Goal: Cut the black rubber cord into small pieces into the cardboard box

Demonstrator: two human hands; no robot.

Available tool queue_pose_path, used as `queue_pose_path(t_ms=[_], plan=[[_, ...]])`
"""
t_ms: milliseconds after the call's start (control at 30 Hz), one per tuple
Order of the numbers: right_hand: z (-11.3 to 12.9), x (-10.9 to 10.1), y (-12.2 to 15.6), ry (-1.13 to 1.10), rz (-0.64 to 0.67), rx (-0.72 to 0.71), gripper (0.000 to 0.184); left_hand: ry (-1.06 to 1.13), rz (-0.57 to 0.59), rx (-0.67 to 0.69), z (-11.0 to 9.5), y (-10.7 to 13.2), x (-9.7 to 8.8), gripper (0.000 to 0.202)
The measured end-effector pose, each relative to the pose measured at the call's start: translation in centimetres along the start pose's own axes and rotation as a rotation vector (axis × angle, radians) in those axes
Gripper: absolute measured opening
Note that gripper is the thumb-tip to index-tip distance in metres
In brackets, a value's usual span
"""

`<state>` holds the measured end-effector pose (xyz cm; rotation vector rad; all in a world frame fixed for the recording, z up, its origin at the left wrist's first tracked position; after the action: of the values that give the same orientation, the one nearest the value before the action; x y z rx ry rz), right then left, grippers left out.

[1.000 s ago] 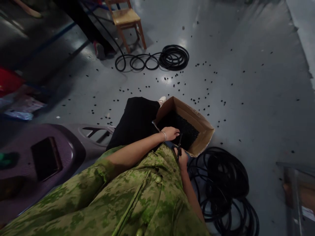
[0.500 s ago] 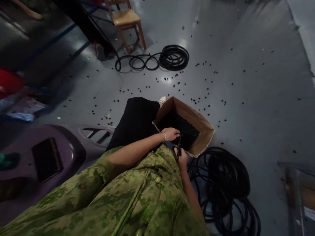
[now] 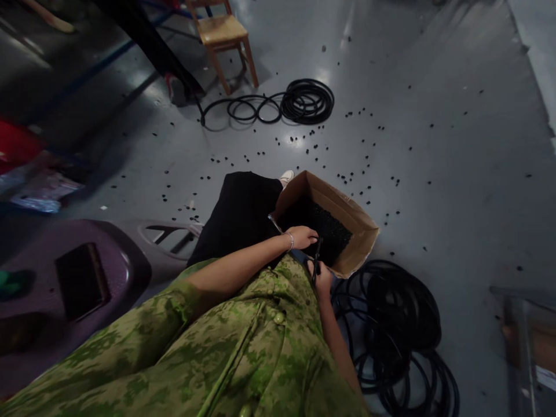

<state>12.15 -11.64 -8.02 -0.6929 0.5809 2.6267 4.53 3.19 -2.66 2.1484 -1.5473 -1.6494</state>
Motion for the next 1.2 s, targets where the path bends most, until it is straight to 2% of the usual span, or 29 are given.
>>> queue_pose_path(t_ms=[233,433,700,900,1200], plan=[[-0.7,0.6,-0.6,0.128,-0.048,-0.015,0.067,0.001,0.018,-0.043,0.4,-0.3,0.0,0.033],[-1.3,1.0,-1.2,0.145,-0.074,-0.04,0.076,-0.018,0.025,-0.05,0.5,-0.4,-0.2,0.035],[-0.4,0.7,-0.9,0.111,-0.075,-0.081,0.072,-0.019,0.0,-0.048,0.8,-0.9,0.2,0.035],[-0.2,0.5,-0.5,0.111,-0.023,-0.038,0.067,-0.095,0.075,0.019,0.1,-0.8,0.7,0.034],[-0.3,0.9,-1.2,0.175,-0.058,-0.026,0.073,-0.068,0.048,-0.027,0.4,-0.8,0.6,0.036]])
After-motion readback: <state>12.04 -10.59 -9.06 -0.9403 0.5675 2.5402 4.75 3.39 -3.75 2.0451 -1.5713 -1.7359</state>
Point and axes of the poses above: each hand's wrist, its own y-axis away from the middle knuckle, its own x-axis out of the palm, z = x × y, the point moved 6 cm from there along -y, towards the middle knuckle, and after that the axes turned 4 degrees about -y, right-handed, at the moved point
